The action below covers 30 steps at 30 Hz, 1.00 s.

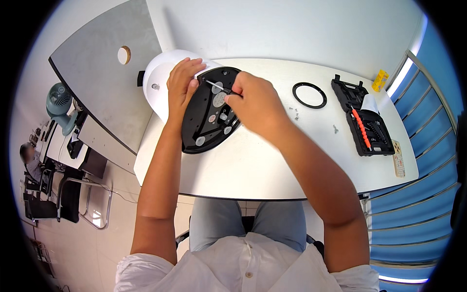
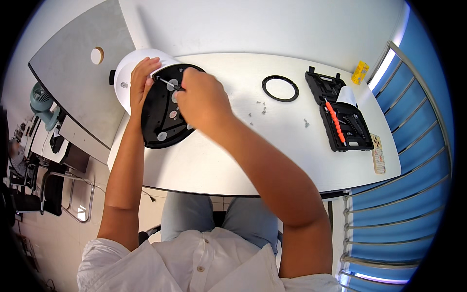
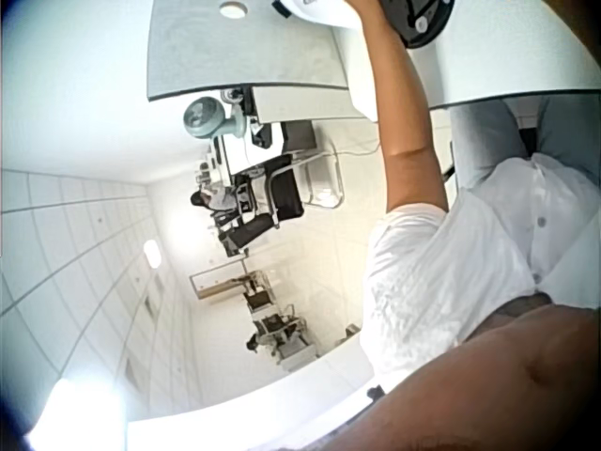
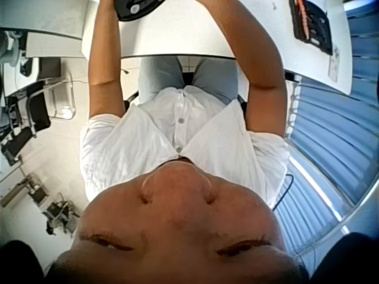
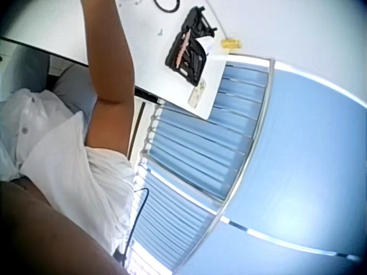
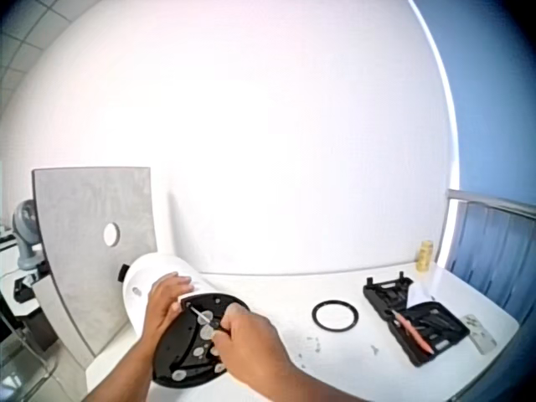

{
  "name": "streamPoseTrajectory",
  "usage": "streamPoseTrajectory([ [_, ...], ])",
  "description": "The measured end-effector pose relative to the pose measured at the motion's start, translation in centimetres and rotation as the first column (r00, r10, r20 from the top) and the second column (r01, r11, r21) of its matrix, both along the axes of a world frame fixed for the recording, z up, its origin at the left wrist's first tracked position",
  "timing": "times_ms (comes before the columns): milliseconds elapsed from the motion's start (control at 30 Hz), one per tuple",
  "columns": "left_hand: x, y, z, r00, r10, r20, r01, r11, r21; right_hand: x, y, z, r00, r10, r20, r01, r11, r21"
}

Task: The person assembles a white and black appliance by repeatedly inserting and tightening screws into the base using a screwdriver. The person rotates the device to access different screw holes and continues the assembly process throughout the clip.

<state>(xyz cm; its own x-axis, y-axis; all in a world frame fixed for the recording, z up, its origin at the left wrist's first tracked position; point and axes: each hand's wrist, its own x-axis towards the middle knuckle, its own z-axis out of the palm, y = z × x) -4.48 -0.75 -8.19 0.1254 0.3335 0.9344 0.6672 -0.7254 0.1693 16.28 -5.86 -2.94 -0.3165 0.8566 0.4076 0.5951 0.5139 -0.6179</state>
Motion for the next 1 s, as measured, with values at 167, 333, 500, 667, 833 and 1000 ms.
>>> streamPoseTrajectory([
  [167,0.3,0.0,0.0,1.000,0.013,0.004,-0.013,1.000,0.002,0.4,0.3,-0.2,0.998,0.039,-0.040,-0.046,0.982,-0.186],
  [333,0.1,0.1,-0.1,1.000,-0.001,0.012,0.000,1.000,0.019,-1.2,-1.2,-2.1,0.893,-0.341,0.293,0.081,0.764,0.640],
  [500,-0.1,-0.4,-0.2,0.999,-0.016,0.040,0.015,1.000,0.019,-1.3,-1.6,-1.5,0.958,-0.227,0.174,0.051,0.733,0.678],
  [667,-0.3,-0.6,-0.5,0.999,-0.001,0.039,0.001,1.000,0.014,-2.0,-2.4,-0.9,0.933,-0.281,0.226,0.064,0.745,0.664],
  [833,-0.5,-0.6,-0.6,0.999,-0.017,0.036,0.016,1.000,0.022,-0.9,-1.3,0.0,1.000,0.016,-0.022,-0.013,0.989,0.150],
  [1000,-0.6,-0.8,-0.6,0.999,-0.029,0.046,0.028,0.999,0.026,-0.9,-1.8,1.1,1.000,-0.003,0.013,0.004,0.998,-0.058],
])
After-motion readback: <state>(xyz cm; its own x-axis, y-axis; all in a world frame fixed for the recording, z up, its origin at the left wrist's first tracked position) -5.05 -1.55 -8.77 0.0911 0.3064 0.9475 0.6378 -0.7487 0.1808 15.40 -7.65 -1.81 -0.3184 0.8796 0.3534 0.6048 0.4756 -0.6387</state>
